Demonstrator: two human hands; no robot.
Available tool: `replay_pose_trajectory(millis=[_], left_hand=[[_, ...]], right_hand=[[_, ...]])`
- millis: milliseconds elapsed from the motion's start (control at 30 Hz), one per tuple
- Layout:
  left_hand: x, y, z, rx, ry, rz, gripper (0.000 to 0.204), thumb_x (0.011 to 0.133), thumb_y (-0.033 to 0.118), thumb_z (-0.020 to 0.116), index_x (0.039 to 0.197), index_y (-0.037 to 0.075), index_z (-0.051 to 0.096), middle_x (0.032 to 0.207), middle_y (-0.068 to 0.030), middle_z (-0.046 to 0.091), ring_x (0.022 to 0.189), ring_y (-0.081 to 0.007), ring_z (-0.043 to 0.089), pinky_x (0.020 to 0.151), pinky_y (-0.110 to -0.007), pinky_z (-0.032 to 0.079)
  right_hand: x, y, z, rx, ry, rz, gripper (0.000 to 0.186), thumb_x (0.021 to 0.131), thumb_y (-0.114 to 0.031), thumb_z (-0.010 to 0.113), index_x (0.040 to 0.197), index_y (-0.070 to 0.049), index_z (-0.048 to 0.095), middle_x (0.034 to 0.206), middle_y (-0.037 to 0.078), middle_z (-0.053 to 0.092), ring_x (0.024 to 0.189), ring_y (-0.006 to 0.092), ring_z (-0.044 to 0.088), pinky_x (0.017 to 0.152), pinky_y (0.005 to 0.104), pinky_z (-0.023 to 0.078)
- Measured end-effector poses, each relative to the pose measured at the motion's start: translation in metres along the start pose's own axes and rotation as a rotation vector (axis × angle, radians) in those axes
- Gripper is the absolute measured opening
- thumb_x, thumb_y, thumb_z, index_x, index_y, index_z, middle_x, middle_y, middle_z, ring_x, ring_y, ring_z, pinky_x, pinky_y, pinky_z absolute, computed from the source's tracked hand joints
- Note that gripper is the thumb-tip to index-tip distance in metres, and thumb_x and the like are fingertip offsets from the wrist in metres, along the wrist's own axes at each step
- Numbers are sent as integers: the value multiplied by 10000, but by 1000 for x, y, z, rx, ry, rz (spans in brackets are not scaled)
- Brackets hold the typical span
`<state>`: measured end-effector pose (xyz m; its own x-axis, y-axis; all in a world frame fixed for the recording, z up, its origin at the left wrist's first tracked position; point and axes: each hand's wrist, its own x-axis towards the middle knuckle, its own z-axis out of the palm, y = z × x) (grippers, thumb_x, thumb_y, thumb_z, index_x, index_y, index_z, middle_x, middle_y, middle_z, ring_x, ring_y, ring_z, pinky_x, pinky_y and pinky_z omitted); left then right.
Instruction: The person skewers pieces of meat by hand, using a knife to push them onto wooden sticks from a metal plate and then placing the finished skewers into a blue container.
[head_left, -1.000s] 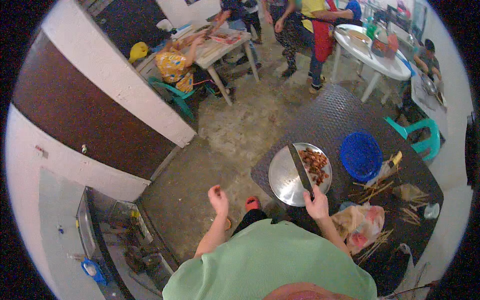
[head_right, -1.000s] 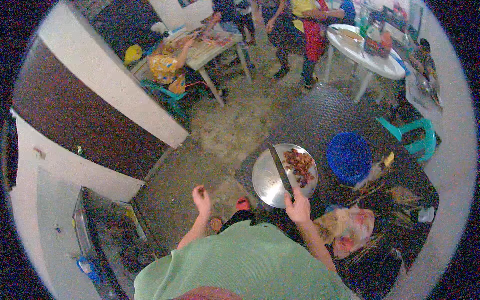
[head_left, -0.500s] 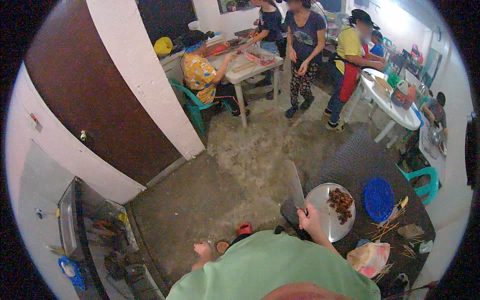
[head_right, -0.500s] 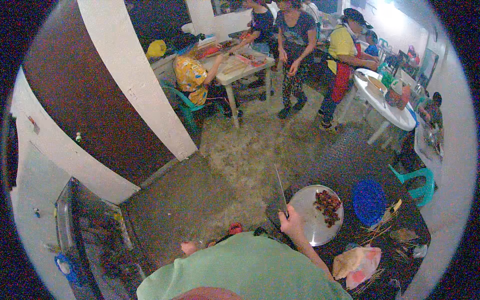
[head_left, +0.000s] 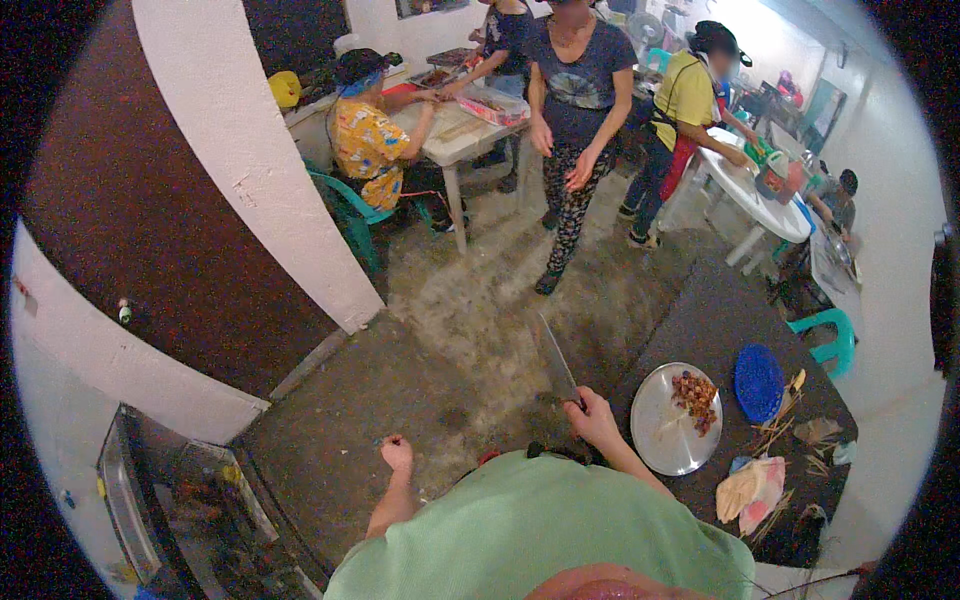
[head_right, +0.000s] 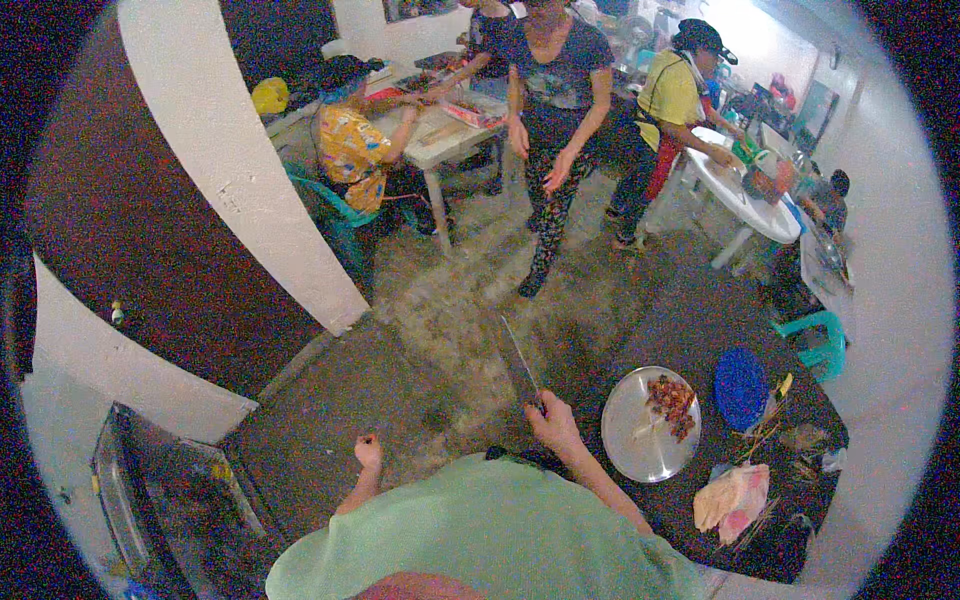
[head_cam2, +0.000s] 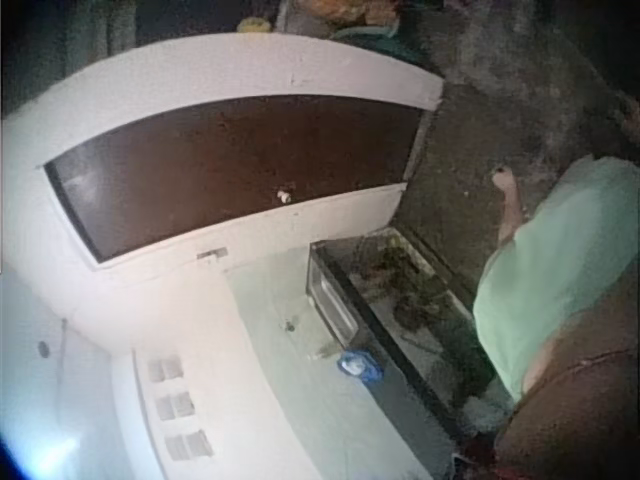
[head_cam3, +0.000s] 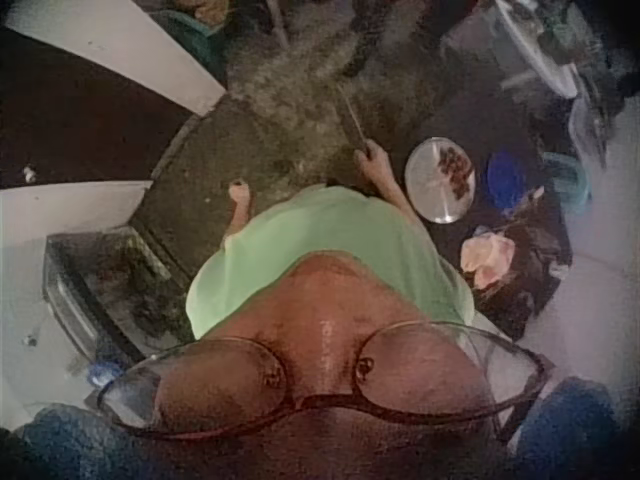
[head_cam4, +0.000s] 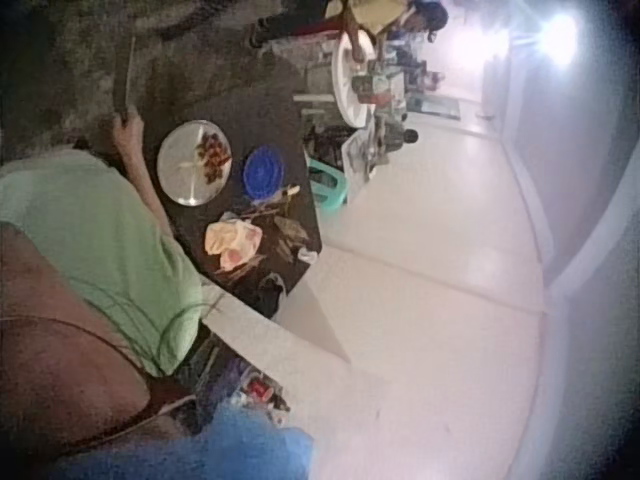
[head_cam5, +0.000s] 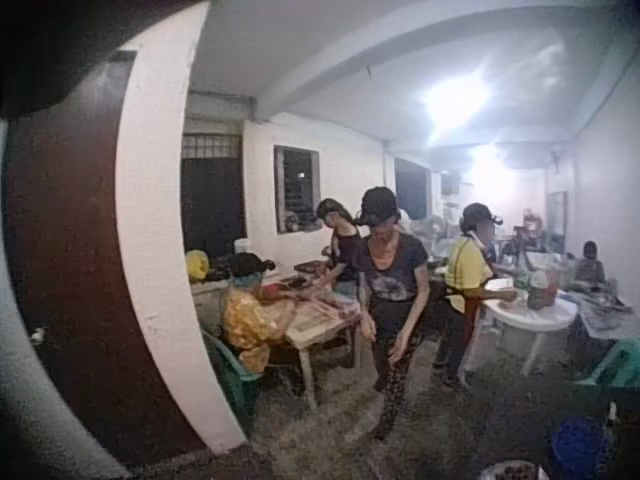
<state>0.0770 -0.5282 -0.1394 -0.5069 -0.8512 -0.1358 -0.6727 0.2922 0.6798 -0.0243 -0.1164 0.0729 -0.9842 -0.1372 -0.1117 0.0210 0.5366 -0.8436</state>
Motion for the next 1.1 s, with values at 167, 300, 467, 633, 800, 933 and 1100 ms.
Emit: replay_pose_trajectory(millis=[167,300,467,633,800,933,1100], left_hand=[[-5,61,29,-62,-216,192,98,764,74,617,837,38,671,819,-136,684,744,-261,661,690,-346,518],[-2,89,51,-181,-432,421,99,792,96,611,849,41,670,817,-120,686,753,-255,661,708,-344,517],[-27,170,50,-118,-708,638,130,824,117,606,917,51,667,860,-131,678,784,-251,658,729,-346,514],[-51,218,53,-113,-861,757,152,833,92,596,967,52,655,875,-102,642,778,-181,617,722,-296,494],[-55,253,89,-154,-1037,767,179,820,80,593,985,65,660,871,-62,650,782,-138,607,718,-293,491],[-77,298,100,-147,-1095,835,152,849,80,576,985,62,641,786,-39,602,637,-119,559,597,-281,471],[-86,341,119,-148,-1137,837,152,879,85,550,1008,69,630,737,-35,605,550,-119,552,494,-284,450]], right_hand=[[-8,7,-4,13,58,142,282,837,-183,608,1051,-4,567,784,165,622,641,270,613,594,379,483],[-5,-6,-4,241,38,232,190,853,-110,563,1002,6,540,681,86,579,495,170,566,447,324,452],[9,17,0,474,84,326,160,854,-53,530,999,11,508,691,89,557,514,204,557,468,362,477],[20,-25,-17,970,46,518,135,872,-37,513,1004,-16,493,692,83,552,536,207,560,483,375,488],[38,-8,-14,1031,110,493,94,879,-47,516,972,-35,508,702,73,556,536,199,549,482,366,483],[54,-4,-24,1141,164,537,109,886,-50,510,994,-35,506,739,68,530,545,192,540,483,363,482],[81,-7,-46,1118,160,573,106,882,-67,533,978,-39,499,732,64,522,529,192,535,468,354,486]])
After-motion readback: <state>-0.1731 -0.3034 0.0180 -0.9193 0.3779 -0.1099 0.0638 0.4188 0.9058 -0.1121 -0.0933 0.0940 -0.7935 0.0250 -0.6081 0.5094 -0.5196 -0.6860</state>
